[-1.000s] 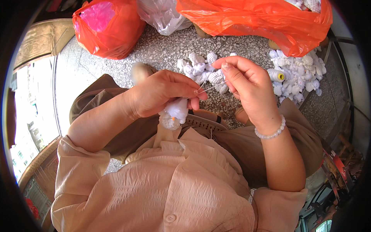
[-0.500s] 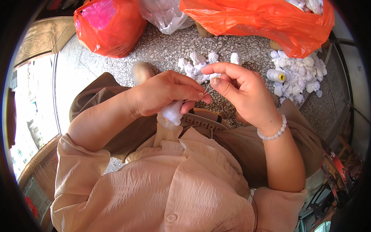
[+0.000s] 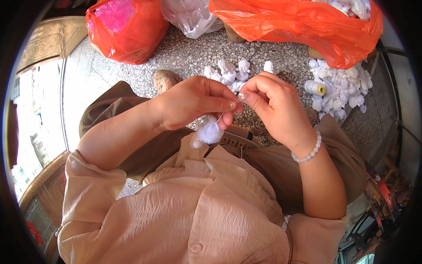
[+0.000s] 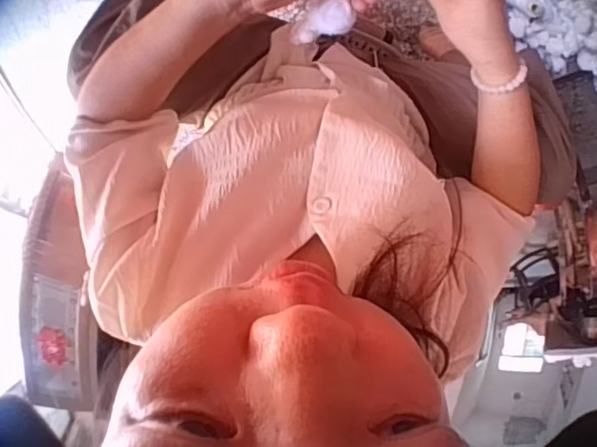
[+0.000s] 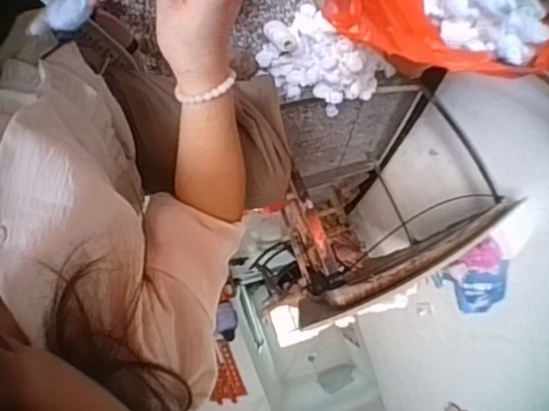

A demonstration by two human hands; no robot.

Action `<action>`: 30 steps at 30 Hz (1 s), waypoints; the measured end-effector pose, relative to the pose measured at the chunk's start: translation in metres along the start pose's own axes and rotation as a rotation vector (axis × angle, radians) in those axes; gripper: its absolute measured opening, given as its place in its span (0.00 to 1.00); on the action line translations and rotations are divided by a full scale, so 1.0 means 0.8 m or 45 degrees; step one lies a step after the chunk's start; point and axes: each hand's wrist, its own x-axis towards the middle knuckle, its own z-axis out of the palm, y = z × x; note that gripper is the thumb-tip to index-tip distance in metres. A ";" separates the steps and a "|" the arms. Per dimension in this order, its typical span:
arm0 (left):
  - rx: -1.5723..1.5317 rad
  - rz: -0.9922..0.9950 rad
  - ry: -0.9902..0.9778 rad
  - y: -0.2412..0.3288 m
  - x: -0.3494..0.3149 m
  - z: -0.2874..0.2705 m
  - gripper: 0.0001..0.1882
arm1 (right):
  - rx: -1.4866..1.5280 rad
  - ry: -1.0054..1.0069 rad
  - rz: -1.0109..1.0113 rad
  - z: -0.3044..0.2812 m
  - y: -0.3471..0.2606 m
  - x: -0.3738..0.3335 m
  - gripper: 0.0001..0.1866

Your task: The person attaches small decorative components to white crocheted figures using a needle and thread, then uses scissors to trim the excess thread.

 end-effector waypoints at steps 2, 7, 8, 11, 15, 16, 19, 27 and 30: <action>0.003 0.002 0.019 0.000 0.004 -0.004 0.09 | 0.136 0.025 0.111 0.000 -0.001 0.000 0.05; -0.069 -0.038 0.067 -0.001 0.009 -0.013 0.09 | 0.542 0.028 0.379 -0.008 0.001 -0.001 0.11; -0.052 -0.063 0.065 0.000 0.009 -0.014 0.10 | 0.542 0.028 0.379 -0.007 0.002 -0.001 0.11; -0.020 -0.101 0.074 0.004 0.007 -0.014 0.10 | 0.578 0.056 0.348 -0.006 0.005 0.000 0.12; 0.009 -0.130 0.115 0.010 0.005 -0.008 0.11 | 0.553 0.112 0.292 -0.006 0.008 0.000 0.13; 0.016 -0.117 0.108 0.012 0.005 -0.007 0.11 | 0.569 0.149 0.295 -0.008 0.007 0.001 0.13; 0.009 -0.136 0.111 0.008 0.006 -0.009 0.10 | 0.488 0.178 0.283 -0.009 0.005 0.001 0.12; 0.272 0.061 0.219 0.017 -0.002 0.001 0.06 | 0.202 0.384 0.101 -0.023 -0.014 0.003 0.10; 0.409 0.138 0.295 0.020 -0.007 0.000 0.06 | -0.029 0.971 -0.264 -0.088 -0.030 0.011 0.08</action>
